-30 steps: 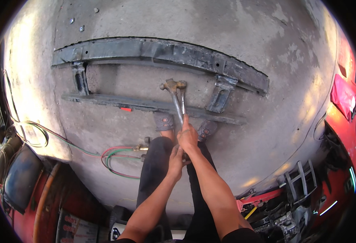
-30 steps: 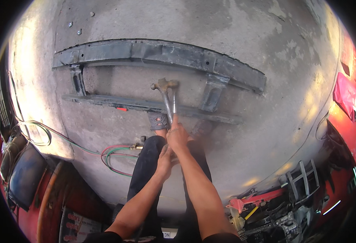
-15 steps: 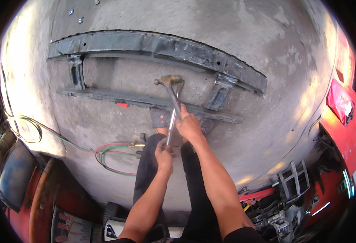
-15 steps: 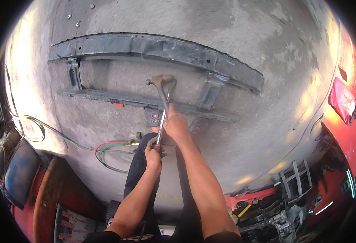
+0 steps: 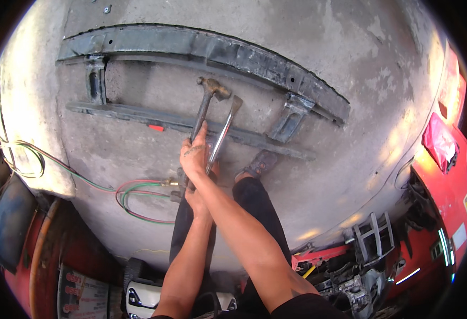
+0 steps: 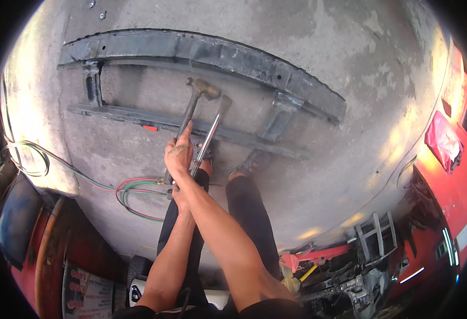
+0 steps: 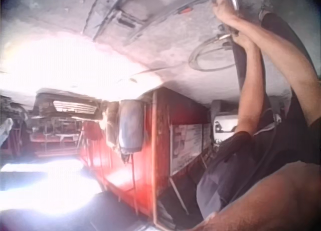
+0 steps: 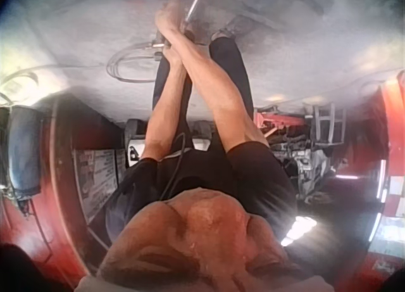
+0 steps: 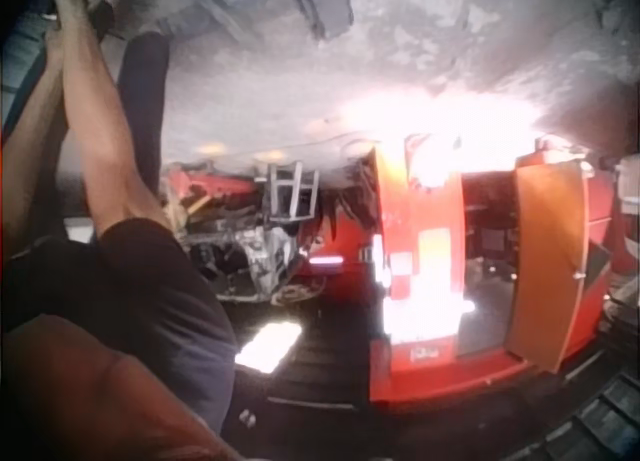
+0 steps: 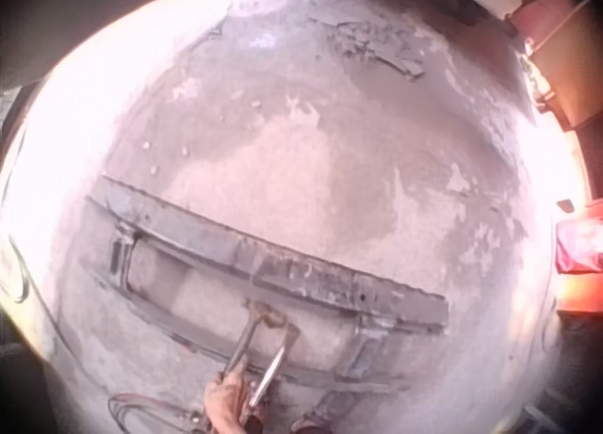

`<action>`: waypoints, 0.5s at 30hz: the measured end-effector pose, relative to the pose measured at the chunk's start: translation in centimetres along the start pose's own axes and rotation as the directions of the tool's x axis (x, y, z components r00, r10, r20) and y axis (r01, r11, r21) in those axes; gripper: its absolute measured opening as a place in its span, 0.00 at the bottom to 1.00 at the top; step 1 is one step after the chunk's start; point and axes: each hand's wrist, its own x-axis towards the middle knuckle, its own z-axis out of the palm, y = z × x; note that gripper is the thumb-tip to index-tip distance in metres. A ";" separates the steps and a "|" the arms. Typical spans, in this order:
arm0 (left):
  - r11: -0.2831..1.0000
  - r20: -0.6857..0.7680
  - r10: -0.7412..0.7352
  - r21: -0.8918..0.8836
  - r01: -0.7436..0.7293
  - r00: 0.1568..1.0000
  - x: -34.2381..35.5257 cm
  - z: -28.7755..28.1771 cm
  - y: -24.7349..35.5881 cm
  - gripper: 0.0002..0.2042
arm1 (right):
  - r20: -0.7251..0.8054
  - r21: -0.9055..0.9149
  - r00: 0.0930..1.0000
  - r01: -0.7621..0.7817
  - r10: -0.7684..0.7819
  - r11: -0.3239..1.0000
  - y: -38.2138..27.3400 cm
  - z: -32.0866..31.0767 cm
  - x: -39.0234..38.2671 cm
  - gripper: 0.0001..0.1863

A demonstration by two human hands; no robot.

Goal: The person uses a welding torch to heat a metal car frame section on the floor, then uses a hammer and punch to remove a rivet. The person then stands and walks through the workshop.

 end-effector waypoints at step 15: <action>0.997 -0.173 -0.067 -0.054 0.059 0.983 4.1 -1.6 0.1 0.16 | 0.230 0.029 0.929 0.292 -0.291 0.956 2.4 -15.2 -10.2 0.27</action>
